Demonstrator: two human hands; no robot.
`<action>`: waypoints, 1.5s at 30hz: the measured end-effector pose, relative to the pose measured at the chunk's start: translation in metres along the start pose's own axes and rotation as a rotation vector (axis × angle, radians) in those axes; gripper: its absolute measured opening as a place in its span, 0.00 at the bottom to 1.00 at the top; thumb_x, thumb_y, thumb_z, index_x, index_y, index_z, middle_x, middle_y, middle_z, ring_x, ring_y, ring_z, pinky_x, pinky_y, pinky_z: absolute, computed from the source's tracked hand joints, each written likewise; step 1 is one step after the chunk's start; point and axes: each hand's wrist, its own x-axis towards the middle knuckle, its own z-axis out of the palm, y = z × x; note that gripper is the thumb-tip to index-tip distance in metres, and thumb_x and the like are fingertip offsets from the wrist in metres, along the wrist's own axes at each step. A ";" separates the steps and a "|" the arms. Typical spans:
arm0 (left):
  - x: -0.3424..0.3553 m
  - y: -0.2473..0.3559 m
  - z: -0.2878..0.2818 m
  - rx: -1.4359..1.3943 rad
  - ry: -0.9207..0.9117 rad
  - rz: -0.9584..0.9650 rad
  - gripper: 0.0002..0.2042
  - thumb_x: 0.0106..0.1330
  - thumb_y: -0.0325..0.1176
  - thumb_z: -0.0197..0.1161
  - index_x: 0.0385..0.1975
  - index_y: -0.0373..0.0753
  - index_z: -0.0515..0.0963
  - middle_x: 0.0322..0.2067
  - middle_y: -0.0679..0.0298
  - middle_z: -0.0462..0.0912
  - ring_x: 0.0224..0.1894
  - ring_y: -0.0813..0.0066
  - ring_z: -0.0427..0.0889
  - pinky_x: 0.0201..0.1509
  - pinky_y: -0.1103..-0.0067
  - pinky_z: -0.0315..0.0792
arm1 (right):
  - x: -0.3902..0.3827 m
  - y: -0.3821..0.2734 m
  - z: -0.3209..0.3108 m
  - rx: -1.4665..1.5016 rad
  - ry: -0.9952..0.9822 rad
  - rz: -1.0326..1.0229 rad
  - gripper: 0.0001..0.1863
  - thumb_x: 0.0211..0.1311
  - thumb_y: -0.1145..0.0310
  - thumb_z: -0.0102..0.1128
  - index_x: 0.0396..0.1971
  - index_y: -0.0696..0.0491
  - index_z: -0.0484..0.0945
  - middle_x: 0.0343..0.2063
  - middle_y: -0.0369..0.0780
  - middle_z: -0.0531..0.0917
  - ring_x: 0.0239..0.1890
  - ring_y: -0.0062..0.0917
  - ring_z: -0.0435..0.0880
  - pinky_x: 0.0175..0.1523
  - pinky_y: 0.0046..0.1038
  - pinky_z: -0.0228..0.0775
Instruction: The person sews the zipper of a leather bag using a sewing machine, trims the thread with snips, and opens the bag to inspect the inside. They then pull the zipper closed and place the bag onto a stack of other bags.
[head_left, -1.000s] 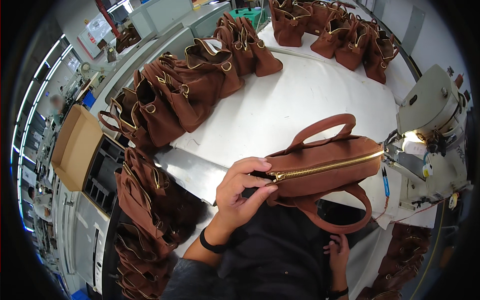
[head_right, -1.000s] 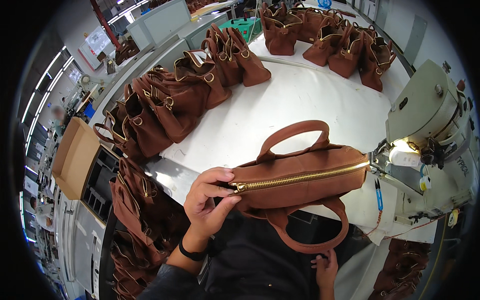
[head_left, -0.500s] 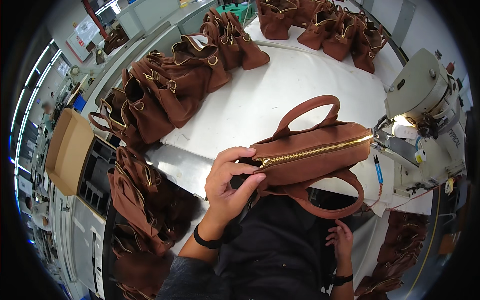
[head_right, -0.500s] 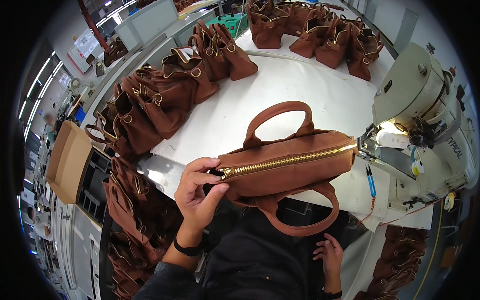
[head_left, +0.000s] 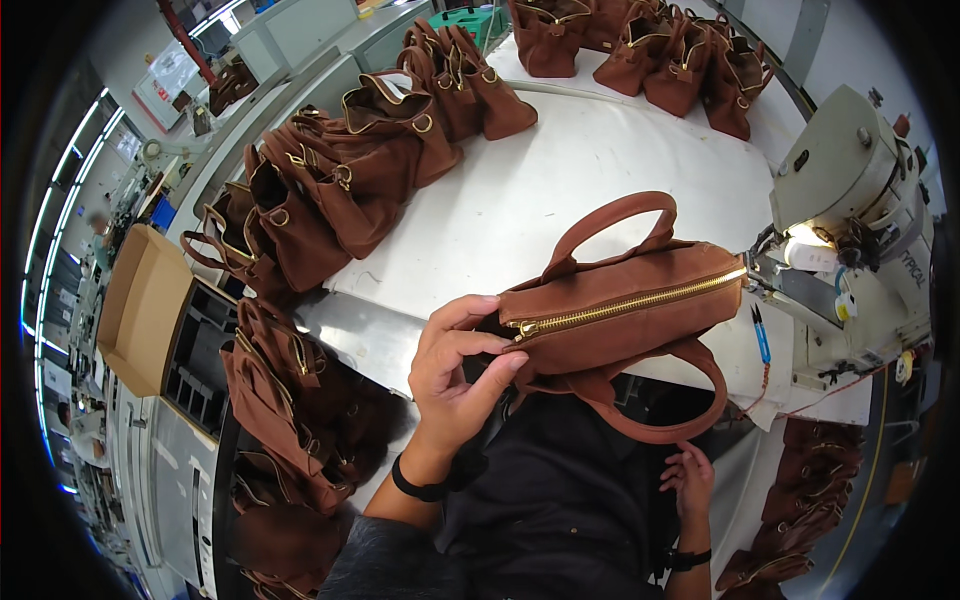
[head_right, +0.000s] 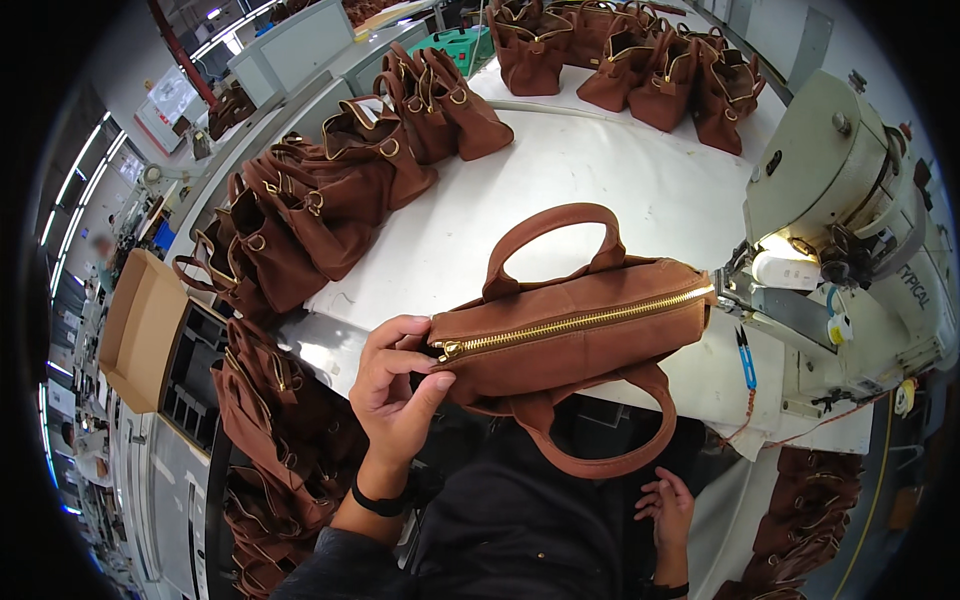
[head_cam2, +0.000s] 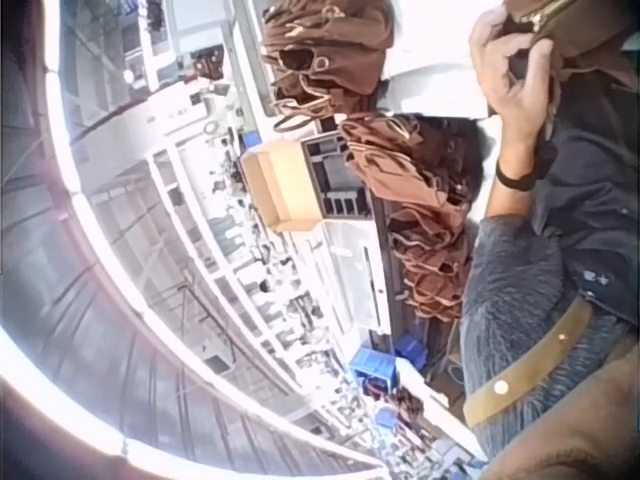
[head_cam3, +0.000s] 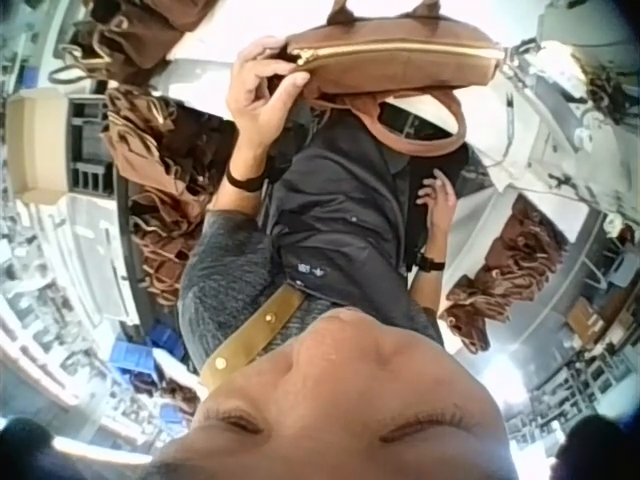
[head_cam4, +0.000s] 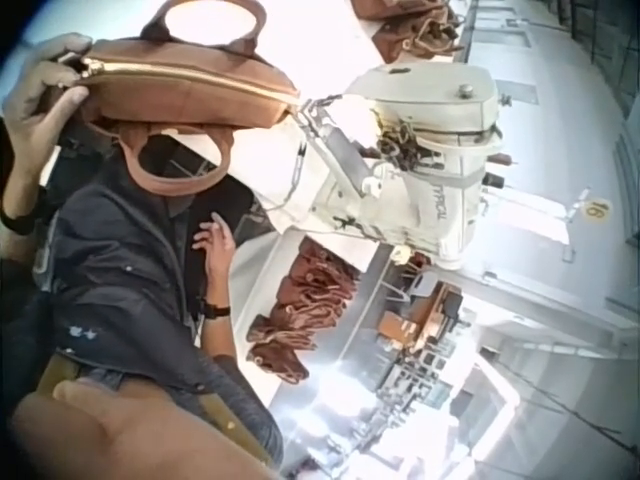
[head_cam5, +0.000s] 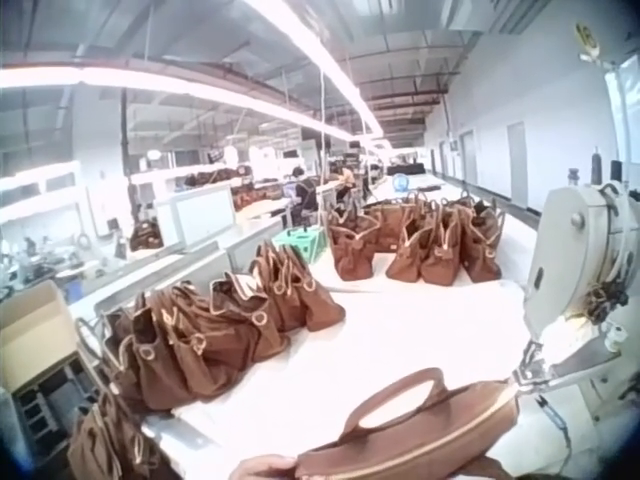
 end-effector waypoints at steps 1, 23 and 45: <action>0.000 0.000 0.000 0.002 0.000 0.003 0.11 0.60 0.21 0.79 0.39 0.36 0.85 0.60 0.50 0.81 0.61 0.61 0.83 0.66 0.68 0.76 | 0.000 0.000 0.000 0.005 -0.004 -0.005 0.21 0.83 0.64 0.55 0.64 0.63 0.75 0.37 0.46 0.87 0.27 0.28 0.89 0.26 0.30 0.86; -0.005 0.004 -0.001 0.010 -0.014 0.004 0.10 0.62 0.22 0.78 0.41 0.34 0.85 0.60 0.50 0.80 0.61 0.60 0.82 0.68 0.66 0.75 | -0.002 0.000 0.001 0.023 0.013 -0.029 0.19 0.83 0.64 0.54 0.61 0.63 0.78 0.35 0.45 0.88 0.26 0.27 0.89 0.25 0.28 0.85; -0.019 0.009 -0.005 0.049 -0.062 0.107 0.13 0.54 0.20 0.83 0.38 0.35 0.87 0.57 0.50 0.82 0.58 0.58 0.85 0.60 0.69 0.81 | -0.004 -0.003 0.004 -0.057 0.029 -0.051 0.21 0.82 0.61 0.57 0.61 0.64 0.76 0.35 0.43 0.88 0.29 0.25 0.90 0.25 0.25 0.85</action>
